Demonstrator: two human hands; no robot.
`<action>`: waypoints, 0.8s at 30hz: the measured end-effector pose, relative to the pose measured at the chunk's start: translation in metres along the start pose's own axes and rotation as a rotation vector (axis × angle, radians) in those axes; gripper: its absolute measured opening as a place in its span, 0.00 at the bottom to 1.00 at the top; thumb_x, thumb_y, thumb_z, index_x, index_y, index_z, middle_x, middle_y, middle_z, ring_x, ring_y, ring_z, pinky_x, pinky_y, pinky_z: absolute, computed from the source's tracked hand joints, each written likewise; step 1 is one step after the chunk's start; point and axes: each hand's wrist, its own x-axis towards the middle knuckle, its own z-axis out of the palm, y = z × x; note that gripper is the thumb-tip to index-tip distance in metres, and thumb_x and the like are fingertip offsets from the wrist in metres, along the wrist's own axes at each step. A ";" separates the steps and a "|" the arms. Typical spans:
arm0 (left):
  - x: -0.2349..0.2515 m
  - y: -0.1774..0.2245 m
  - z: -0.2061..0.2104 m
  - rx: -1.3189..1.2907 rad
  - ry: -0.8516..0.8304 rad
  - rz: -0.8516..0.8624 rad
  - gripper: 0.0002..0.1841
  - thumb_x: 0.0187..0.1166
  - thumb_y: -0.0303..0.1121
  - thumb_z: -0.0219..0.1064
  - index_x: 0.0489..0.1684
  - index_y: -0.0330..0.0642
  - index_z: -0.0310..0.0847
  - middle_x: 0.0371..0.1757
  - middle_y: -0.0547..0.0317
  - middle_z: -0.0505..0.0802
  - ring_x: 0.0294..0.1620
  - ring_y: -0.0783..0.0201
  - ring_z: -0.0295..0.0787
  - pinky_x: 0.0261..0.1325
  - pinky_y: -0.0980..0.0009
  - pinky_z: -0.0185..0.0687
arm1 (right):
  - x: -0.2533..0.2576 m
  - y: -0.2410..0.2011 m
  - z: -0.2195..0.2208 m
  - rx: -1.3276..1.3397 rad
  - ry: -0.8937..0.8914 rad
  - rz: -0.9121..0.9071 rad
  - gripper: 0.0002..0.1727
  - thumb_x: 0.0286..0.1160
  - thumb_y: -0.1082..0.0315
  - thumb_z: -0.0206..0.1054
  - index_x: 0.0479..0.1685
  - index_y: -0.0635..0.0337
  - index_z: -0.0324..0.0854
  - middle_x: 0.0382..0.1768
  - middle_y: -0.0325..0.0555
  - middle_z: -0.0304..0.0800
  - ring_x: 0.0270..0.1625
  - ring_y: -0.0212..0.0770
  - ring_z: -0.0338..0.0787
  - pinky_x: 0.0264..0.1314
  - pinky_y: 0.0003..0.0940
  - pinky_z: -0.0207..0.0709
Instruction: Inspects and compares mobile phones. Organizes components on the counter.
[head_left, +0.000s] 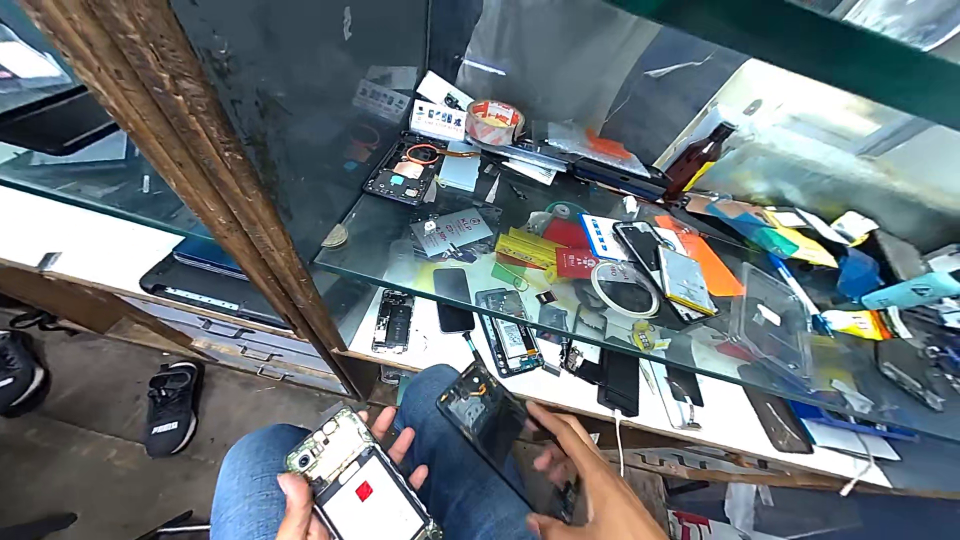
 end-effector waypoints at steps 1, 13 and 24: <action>0.000 0.000 0.000 -0.009 -0.004 -0.004 0.38 0.79 0.66 0.56 0.83 0.50 0.71 0.85 0.46 0.75 0.86 0.39 0.68 0.82 0.35 0.64 | -0.006 -0.004 -0.009 0.051 -0.015 -0.059 0.56 0.52 0.59 0.86 0.91 0.56 0.61 0.76 0.48 0.73 0.56 0.35 0.87 0.52 0.31 0.88; 0.001 -0.008 0.001 -0.035 -0.041 -0.048 0.38 0.79 0.65 0.58 0.83 0.50 0.72 0.85 0.46 0.75 0.85 0.40 0.69 0.82 0.35 0.63 | 0.031 -0.012 -0.095 -0.373 0.790 0.069 0.52 0.54 0.38 0.75 0.88 0.41 0.65 0.69 0.47 0.82 0.68 0.53 0.81 0.60 0.62 0.76; 0.001 -0.010 -0.003 -0.036 -0.028 -0.052 0.38 0.78 0.65 0.59 0.83 0.51 0.72 0.85 0.45 0.75 0.86 0.39 0.69 0.82 0.34 0.62 | 0.073 -0.019 -0.086 -0.552 0.818 0.036 0.46 0.60 0.37 0.72 0.82 0.48 0.72 0.62 0.46 0.90 0.64 0.56 0.85 0.63 0.61 0.76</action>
